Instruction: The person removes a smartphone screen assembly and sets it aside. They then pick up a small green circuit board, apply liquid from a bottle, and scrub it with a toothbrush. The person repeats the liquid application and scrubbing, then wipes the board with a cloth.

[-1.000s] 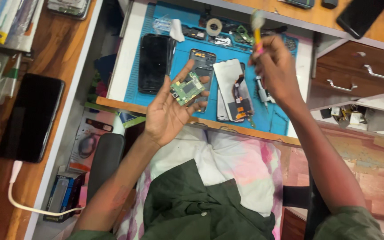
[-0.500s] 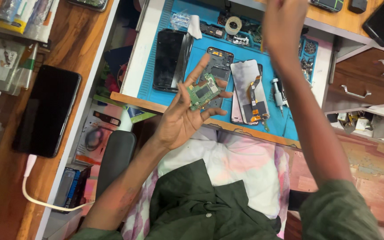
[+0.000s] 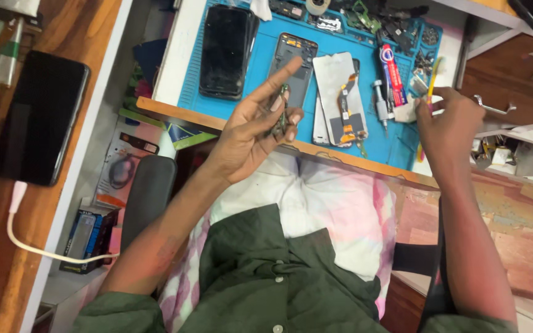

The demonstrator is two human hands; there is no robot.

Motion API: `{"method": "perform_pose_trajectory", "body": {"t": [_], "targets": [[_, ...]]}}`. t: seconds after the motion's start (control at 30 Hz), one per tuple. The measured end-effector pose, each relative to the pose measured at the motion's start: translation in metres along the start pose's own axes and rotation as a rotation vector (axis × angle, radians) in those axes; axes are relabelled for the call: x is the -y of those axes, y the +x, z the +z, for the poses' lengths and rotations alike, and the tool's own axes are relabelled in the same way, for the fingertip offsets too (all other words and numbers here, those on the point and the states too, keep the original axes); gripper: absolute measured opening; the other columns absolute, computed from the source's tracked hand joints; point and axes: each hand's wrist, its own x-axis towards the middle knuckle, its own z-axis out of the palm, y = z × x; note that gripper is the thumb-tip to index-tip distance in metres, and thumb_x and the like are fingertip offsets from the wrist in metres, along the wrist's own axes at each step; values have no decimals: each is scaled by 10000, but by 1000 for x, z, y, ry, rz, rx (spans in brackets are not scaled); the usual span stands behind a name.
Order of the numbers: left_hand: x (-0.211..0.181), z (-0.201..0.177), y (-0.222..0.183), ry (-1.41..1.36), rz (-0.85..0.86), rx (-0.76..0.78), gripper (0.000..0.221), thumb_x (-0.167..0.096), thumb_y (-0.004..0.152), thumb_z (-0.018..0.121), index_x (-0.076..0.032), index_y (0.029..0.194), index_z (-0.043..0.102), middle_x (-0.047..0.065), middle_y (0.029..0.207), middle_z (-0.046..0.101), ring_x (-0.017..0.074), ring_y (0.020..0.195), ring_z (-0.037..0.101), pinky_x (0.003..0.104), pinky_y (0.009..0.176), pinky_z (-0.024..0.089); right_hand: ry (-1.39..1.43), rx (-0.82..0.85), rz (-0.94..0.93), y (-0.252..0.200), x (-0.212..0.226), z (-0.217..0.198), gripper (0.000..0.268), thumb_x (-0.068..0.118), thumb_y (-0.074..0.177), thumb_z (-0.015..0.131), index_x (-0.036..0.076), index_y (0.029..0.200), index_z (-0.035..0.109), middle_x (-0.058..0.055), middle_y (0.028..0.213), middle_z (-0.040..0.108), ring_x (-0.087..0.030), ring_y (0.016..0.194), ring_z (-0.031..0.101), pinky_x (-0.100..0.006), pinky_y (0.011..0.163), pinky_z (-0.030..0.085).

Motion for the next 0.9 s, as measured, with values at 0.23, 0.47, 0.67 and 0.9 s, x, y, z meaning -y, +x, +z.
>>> {"method": "perform_pose_trajectory", "body": {"t": [0.23,0.47,0.67,0.9], "targets": [[12,-4,13,122,110,-354,491,-12,922,818,25,1379,642,5,1032,636,101,958,636,272,895,577,-64,-3,68,3,-22,5,291,200,950,817,-49,1069,725,-174,797,724,-401,768,701,-496,751,533],[26,-18,41,158,99,-534,341,-59,872,822,63,1163,692,107,1031,743,173,908,737,312,830,620,-134,-105,-20,6,24,-26,271,200,971,834,8,1147,760,-186,984,741,-328,823,722,-422,686,555],[36,-17,39,279,145,-500,373,-140,892,830,-12,1221,709,63,1112,705,96,920,688,234,784,559,983,361,64,7,109,-5,213,162,1012,704,37,1180,744,-28,1072,728,-79,929,713,-257,721,637],[28,-21,23,328,192,-472,387,-135,906,836,28,1220,679,98,1084,738,100,929,697,233,801,574,1221,462,172,7,152,21,218,140,992,741,-32,1126,731,-44,911,740,-65,771,667,-216,667,537]]}}
